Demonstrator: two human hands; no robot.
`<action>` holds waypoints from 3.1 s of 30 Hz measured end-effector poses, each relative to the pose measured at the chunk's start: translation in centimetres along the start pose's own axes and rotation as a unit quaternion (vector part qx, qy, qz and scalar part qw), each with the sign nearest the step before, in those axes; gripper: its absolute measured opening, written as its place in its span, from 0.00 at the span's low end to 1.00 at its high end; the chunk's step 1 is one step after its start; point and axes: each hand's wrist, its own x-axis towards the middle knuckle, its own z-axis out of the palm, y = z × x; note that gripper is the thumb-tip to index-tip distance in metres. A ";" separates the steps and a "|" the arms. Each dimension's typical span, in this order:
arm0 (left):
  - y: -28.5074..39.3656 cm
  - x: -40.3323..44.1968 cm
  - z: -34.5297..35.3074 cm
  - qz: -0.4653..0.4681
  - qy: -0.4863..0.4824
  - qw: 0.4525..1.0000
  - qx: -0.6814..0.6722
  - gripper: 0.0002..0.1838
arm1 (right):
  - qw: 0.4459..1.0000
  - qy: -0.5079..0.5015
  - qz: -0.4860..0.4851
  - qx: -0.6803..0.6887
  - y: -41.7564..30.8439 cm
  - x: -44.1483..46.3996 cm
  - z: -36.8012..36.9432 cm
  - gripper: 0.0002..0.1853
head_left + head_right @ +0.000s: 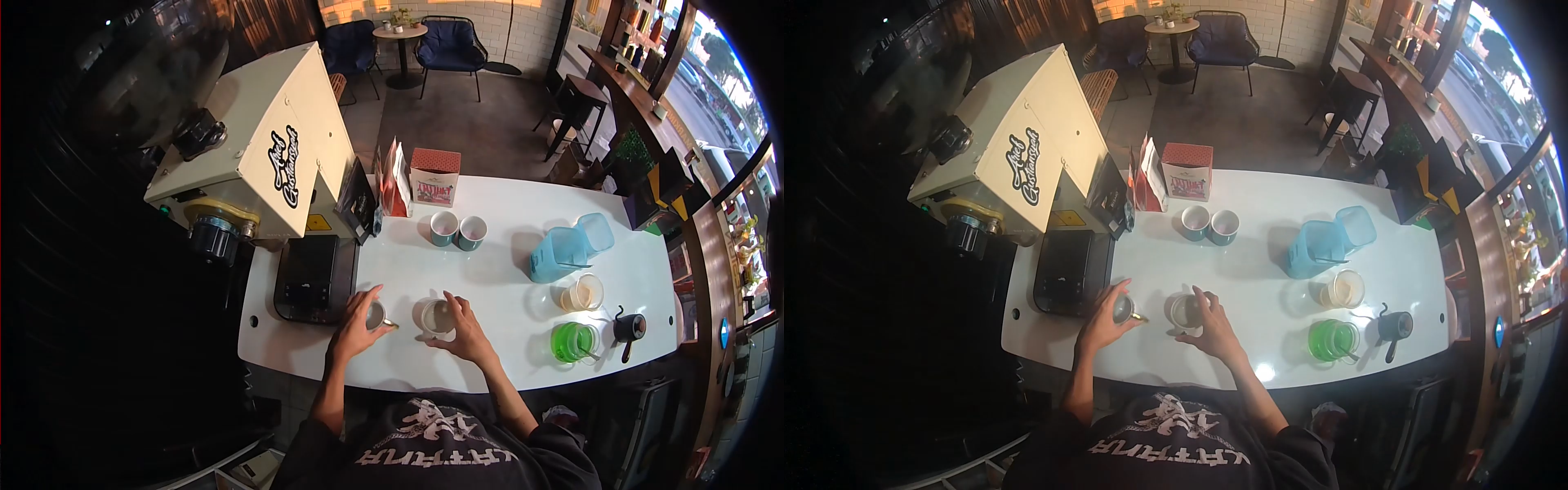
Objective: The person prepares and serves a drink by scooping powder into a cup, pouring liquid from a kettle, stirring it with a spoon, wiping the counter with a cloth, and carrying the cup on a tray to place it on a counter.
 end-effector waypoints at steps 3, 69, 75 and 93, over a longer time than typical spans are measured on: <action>-1.8 2.5 0.3 0.060 0.040 0.997 0.029 0.46 | 1.000 -0.010 -0.014 -0.016 0.2 0.1 0.3 0.61; 8.4 4.5 21.7 0.107 -0.166 0.942 -0.273 0.48 | 0.799 0.527 0.288 0.037 2.7 -24.7 -11.2 0.10; 8.2 5.1 23.3 0.133 -0.124 0.959 -0.217 0.46 | 0.865 0.483 0.112 0.081 -0.4 -19.4 -15.9 0.06; 10.3 7.0 21.7 0.168 -0.114 0.963 -0.179 0.45 | 0.851 0.497 0.170 0.016 8.9 -0.3 -19.6 0.08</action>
